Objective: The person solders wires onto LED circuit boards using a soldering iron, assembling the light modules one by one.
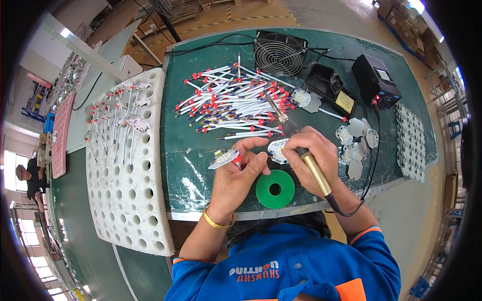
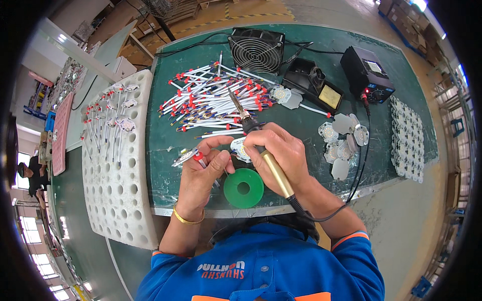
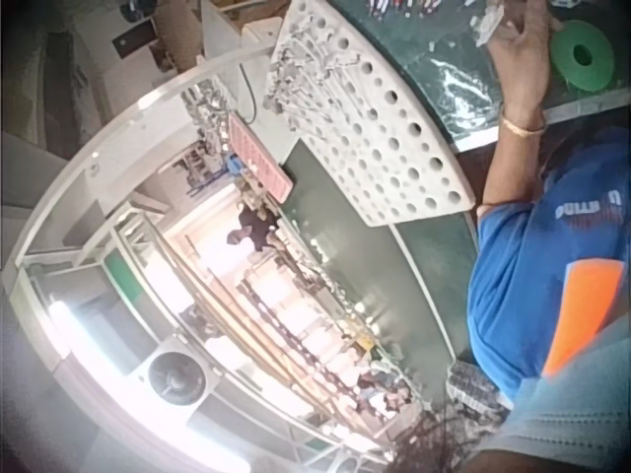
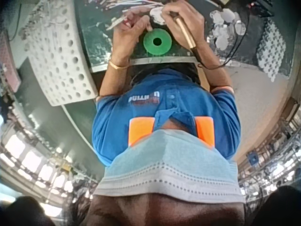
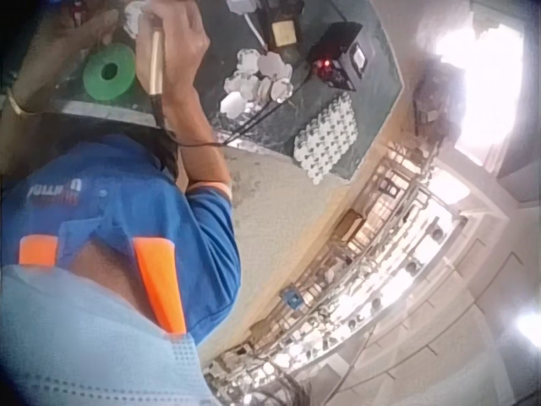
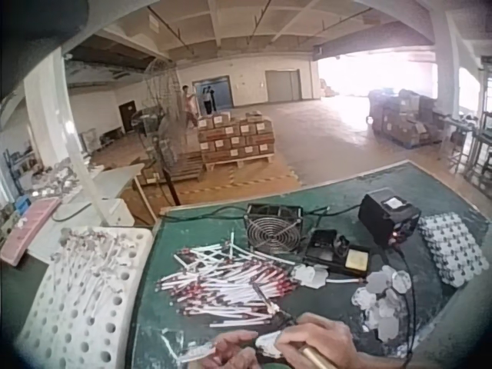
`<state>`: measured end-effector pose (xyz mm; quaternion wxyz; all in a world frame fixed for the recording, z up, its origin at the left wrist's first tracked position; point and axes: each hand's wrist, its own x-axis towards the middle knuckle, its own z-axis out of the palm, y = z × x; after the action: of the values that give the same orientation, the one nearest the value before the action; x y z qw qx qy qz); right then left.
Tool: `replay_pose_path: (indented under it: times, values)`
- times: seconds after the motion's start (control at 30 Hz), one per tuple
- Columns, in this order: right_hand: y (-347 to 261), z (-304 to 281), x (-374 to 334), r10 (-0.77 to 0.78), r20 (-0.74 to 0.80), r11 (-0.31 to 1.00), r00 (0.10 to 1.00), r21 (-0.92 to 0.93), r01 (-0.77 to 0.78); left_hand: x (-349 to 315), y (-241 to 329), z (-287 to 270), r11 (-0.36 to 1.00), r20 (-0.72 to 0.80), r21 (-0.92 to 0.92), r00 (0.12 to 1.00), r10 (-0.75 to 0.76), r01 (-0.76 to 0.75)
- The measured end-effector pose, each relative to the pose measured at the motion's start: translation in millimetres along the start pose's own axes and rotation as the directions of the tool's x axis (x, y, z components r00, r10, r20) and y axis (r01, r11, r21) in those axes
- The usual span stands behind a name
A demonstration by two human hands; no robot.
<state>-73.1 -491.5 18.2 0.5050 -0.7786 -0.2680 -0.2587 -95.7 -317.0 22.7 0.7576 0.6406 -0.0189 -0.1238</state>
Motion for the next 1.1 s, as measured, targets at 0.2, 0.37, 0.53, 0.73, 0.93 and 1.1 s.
replay_pose_path:
  times: [0.2,0.37,0.53,0.73,0.93,1.1]
  values:
    - [-3,8,-10,-0.026,-0.115,1.0,0.993,0.007,0.027,-1,-4,6,0.989,0.022,-0.149,1.0,-0.016,0.019]
    - [-9,15,-15,-0.049,-0.223,0.999,0.974,0.001,0.051,-6,-9,12,0.99,-0.069,-0.14,0.998,-0.005,-0.004]
    - [-8,17,-24,-0.061,-0.245,0.998,0.968,-0.018,0.059,-9,-9,20,0.991,-0.106,-0.129,0.994,0.015,-0.028]
    - [-10,20,-28,-0.119,-0.248,0.992,0.961,-0.057,0.108,-13,-12,22,0.987,-0.149,-0.144,0.988,0.048,-0.07]
    - [-15,22,-34,-0.11,-0.233,0.994,0.966,-0.055,0.099,-21,-12,25,0.989,-0.221,-0.113,0.973,0.07,-0.097]
    - [-16,16,-35,-0.157,-0.155,0.987,0.975,-0.059,0.15,-26,-17,19,0.993,-0.233,-0.022,0.967,0.104,-0.112]
